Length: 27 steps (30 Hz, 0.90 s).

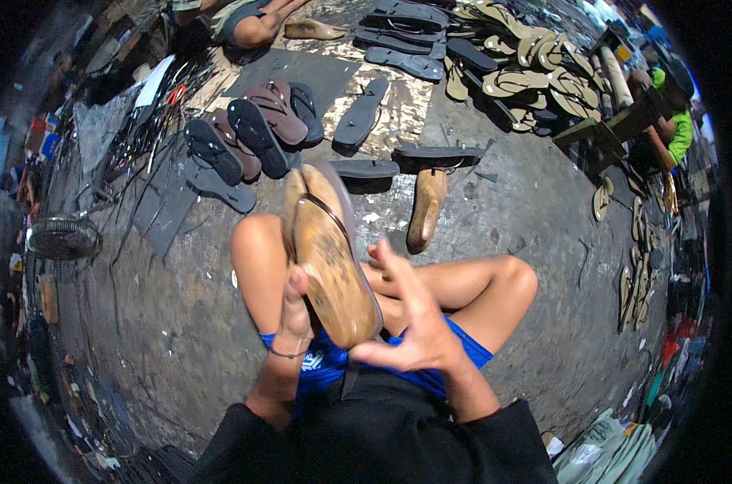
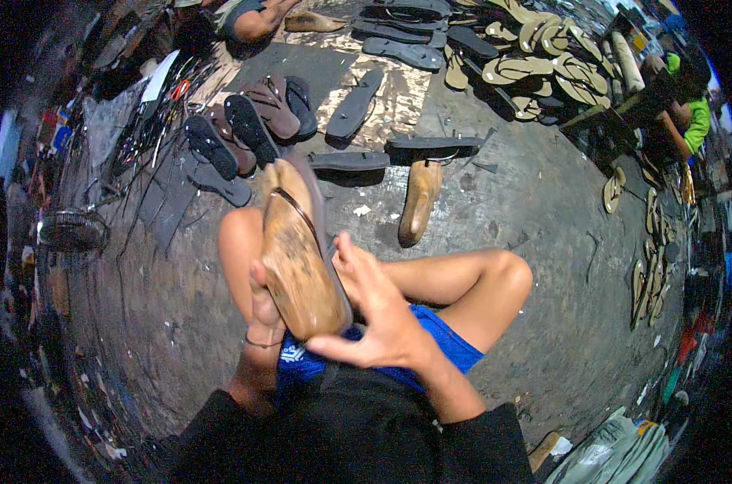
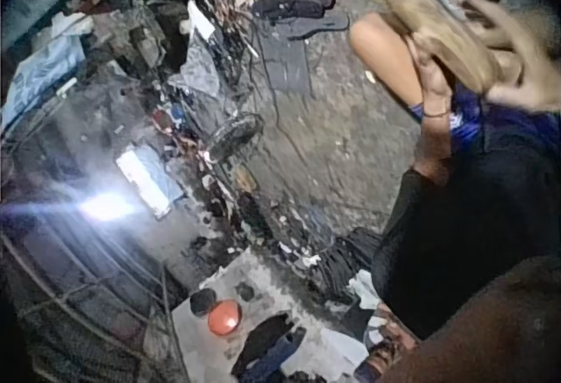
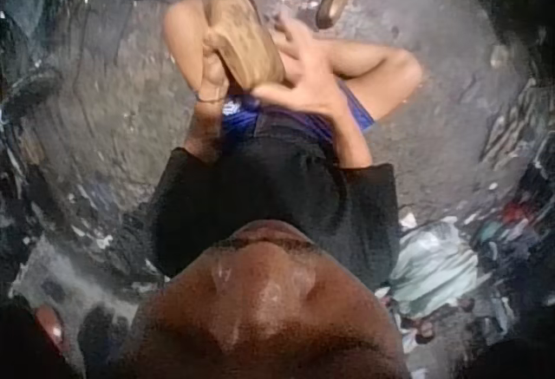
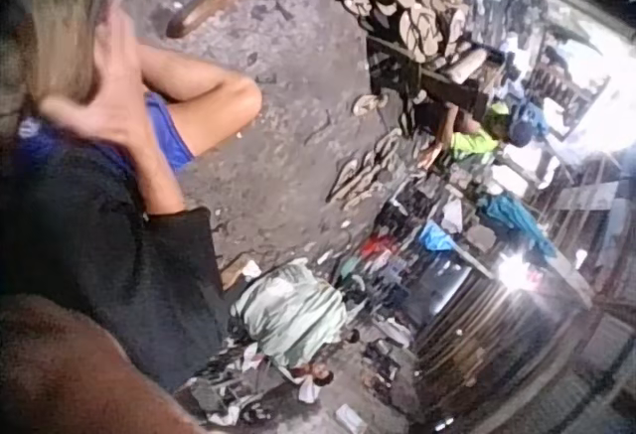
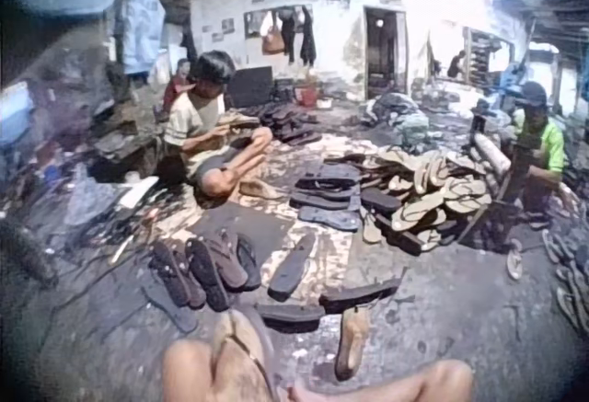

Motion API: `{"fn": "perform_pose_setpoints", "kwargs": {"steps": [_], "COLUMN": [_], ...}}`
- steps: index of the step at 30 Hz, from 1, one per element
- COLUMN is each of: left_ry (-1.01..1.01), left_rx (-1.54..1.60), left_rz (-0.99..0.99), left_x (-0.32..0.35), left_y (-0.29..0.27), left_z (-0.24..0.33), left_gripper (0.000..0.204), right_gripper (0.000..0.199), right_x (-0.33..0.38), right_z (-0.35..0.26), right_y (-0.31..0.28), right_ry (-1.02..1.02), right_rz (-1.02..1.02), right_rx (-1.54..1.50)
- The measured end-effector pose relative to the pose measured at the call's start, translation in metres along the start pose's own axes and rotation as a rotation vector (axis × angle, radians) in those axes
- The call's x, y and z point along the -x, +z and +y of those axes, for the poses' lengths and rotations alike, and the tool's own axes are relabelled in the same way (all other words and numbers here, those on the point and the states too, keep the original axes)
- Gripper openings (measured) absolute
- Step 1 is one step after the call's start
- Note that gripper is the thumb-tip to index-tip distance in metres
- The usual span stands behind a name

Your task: The person sits on the floor and assembles flip-flops by pressing rubber straps into wooden soles. They repeatedly pick up a sole and a strap, align them, and press the strap into place, then set the finished pair aside.

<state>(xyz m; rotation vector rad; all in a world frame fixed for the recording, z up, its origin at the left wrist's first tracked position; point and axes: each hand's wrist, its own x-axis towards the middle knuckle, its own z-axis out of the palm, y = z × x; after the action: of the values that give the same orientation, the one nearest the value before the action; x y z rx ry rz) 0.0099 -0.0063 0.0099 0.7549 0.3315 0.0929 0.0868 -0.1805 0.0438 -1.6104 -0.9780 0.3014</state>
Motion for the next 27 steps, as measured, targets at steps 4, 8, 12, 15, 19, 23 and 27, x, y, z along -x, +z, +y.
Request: {"fn": "perform_pose_setpoints", "kwargs": {"steps": [4, 8, 12, 15, 19, 23, 27], "left_ry": [0.123, 0.095, -0.102, -0.253, -0.241, -0.141, -0.097], "left_rx": [-0.135, -0.186, -0.134, -0.232, -0.246, -0.226, -0.178], "left_rz": [0.128, 0.124, -0.027, -0.048, -0.131, -0.236, -0.301], "left_x": [-0.009, 0.001, 0.036, 0.075, 0.090, 0.096, 0.093], "left_y": [-0.012, -0.017, -0.018, 0.006, -0.002, -0.016, -0.014], "left_z": [-0.005, -0.007, 0.007, 0.019, 0.005, -0.006, -0.010], "left_gripper": [0.093, 0.094, 0.120, 0.146, 0.159, 0.166, 0.165], "right_gripper": [0.095, 0.084, 0.054, 0.044, 0.047, 0.047, 0.048], "right_x": [0.023, 0.032, 0.055, 0.082, 0.096, 0.118, 0.133], "right_z": [0.013, 0.013, 0.006, 0.001, -0.019, -0.014, 0.002], "right_y": [0.047, 0.044, 0.030, 0.046, 0.068, 0.064, 0.071], "right_ry": [0.188, 0.176, 0.495, 0.711, 0.663, 0.731, 0.620], "right_rz": [0.111, 0.091, -0.026, 0.026, 0.169, 0.055, -0.045], "right_rx": [0.361, 0.233, -0.522, -0.769, -0.853, -1.102, -1.767]}}
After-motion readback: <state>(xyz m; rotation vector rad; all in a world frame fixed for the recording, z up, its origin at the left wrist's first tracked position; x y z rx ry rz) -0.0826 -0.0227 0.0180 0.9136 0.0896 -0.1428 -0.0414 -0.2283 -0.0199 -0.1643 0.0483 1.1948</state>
